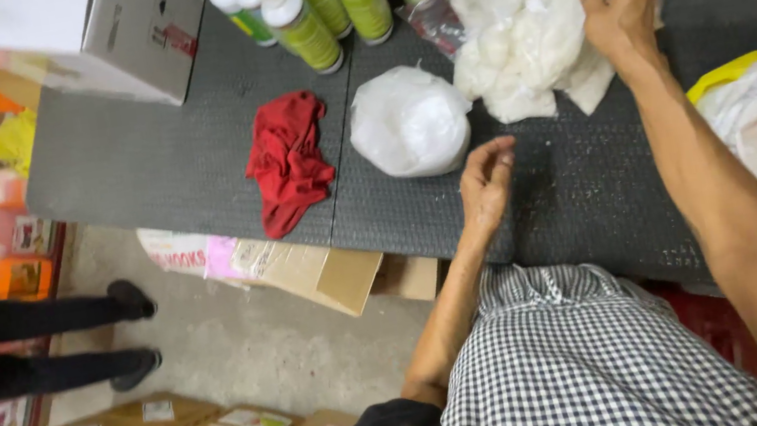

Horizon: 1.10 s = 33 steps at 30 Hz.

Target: Weighing white powder and sealing it in small plastic bags.

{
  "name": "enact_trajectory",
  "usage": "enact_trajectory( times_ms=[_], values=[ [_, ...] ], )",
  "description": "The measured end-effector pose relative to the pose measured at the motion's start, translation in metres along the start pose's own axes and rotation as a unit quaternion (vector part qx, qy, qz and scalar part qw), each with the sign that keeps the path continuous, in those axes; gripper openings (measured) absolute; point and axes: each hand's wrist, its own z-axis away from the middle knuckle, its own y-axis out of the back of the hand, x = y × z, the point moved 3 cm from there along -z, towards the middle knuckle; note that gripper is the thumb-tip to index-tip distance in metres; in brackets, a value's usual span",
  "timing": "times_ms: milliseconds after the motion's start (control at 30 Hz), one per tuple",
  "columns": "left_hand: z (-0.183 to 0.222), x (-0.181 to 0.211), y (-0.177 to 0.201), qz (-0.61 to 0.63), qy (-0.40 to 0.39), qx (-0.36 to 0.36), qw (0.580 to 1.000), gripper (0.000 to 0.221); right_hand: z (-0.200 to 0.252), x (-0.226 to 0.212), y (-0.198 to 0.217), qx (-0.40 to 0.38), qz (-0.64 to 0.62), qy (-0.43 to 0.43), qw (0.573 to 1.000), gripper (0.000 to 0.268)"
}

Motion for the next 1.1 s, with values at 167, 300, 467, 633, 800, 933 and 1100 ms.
enact_trajectory(
  times_ms=[167, 300, 467, 633, 800, 933, 1100],
  values=[
    [-0.014, 0.058, 0.046, -0.238, -0.121, 0.168, 0.949, 0.027, 0.000, 0.104, -0.056, -0.173, 0.176, -0.057, 0.967, 0.060],
    [-0.043, 0.057, 0.088, -0.363, -0.192, 0.217, 0.886, 0.033, 0.013, 0.113, -0.054, -0.217, 0.190, -0.060, 0.956, 0.077],
    [-0.076, 0.026, 0.095, -0.515, -0.124, 0.194, 0.826, 0.058, 0.049, 0.017, -0.060, -0.170, 0.131, -0.026, 0.976, 0.051],
    [-0.090, -0.011, 0.103, -0.518, -0.032, 0.173, 0.837, 0.058, 0.125, -0.081, -0.090, -0.204, -0.046, 0.038, 0.977, 0.028],
    [-0.071, 0.033, 0.116, -0.407, -0.124, 0.261, 0.866, 0.032, 0.155, -0.073, -0.133, -0.227, -0.085, 0.132, 0.961, 0.049],
    [-0.057, 0.038, 0.130, -0.319, -0.033, 0.300, 0.898, 0.036, 0.139, -0.042, -0.130, -0.251, 0.002, 0.006, 0.968, 0.053],
    [-0.045, 0.050, 0.099, 0.086, 0.027, 0.124, 0.988, 0.031, 0.128, -0.089, -0.102, -0.240, -0.365, -0.289, 0.852, 0.047]
  ],
)
